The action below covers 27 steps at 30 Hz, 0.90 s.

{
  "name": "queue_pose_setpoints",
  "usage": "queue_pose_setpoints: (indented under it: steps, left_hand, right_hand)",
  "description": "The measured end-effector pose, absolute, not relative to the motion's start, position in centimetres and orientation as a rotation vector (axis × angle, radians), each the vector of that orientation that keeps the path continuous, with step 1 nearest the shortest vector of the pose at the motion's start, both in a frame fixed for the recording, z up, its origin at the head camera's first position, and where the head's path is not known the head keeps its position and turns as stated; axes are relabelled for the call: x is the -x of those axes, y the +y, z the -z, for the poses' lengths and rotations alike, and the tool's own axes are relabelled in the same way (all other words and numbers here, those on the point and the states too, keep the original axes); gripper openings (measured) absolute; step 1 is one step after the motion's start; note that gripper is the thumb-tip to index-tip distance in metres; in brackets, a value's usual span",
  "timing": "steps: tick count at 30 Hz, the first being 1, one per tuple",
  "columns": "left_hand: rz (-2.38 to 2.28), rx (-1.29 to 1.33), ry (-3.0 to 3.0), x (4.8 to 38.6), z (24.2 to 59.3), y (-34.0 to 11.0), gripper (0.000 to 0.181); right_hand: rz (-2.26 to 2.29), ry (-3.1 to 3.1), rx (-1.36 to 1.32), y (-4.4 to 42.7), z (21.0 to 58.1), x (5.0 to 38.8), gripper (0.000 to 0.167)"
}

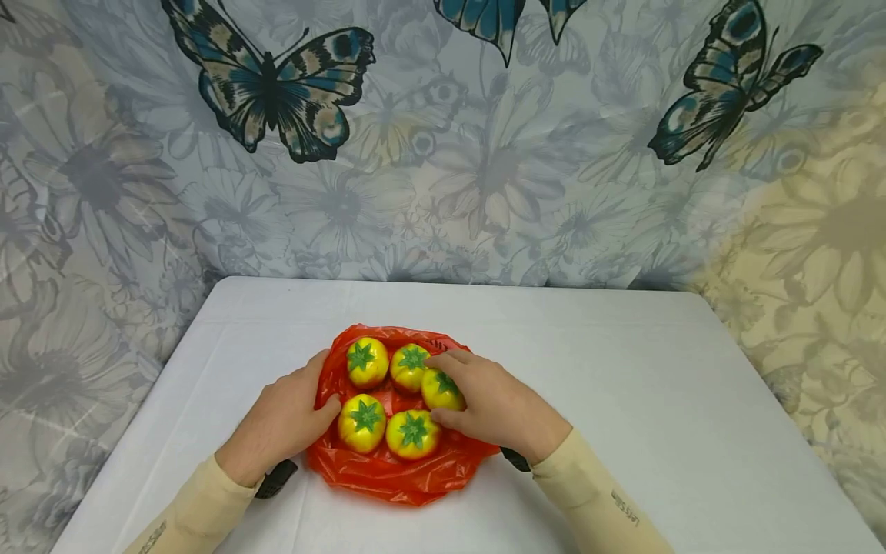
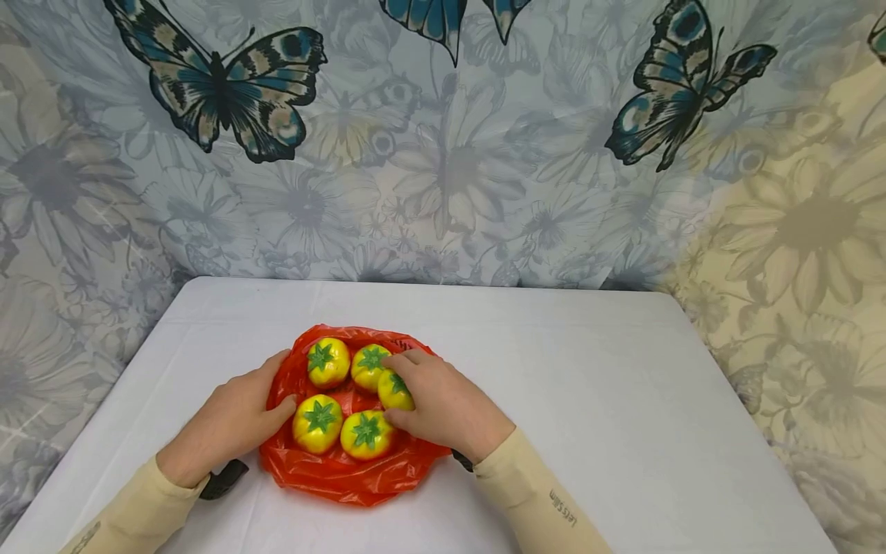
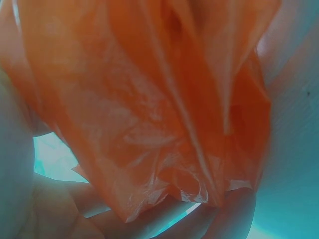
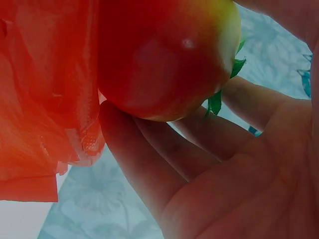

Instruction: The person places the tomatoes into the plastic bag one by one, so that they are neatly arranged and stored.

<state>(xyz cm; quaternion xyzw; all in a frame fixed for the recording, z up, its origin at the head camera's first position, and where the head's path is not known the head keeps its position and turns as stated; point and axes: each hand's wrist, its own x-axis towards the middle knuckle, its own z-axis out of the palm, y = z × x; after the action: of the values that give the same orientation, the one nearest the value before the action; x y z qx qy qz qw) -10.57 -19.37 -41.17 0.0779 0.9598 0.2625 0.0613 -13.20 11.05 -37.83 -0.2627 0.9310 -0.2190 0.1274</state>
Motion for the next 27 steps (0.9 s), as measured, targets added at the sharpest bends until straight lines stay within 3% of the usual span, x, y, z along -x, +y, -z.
queue_pose_setpoints:
  steps: [27]
  left_hand:
    - [-0.784,-0.254,2.916,10.72,41.24,-19.34,0.072]
  right_hand:
    - [0.546,2.694,0.729,11.08,38.92,13.74,0.057]
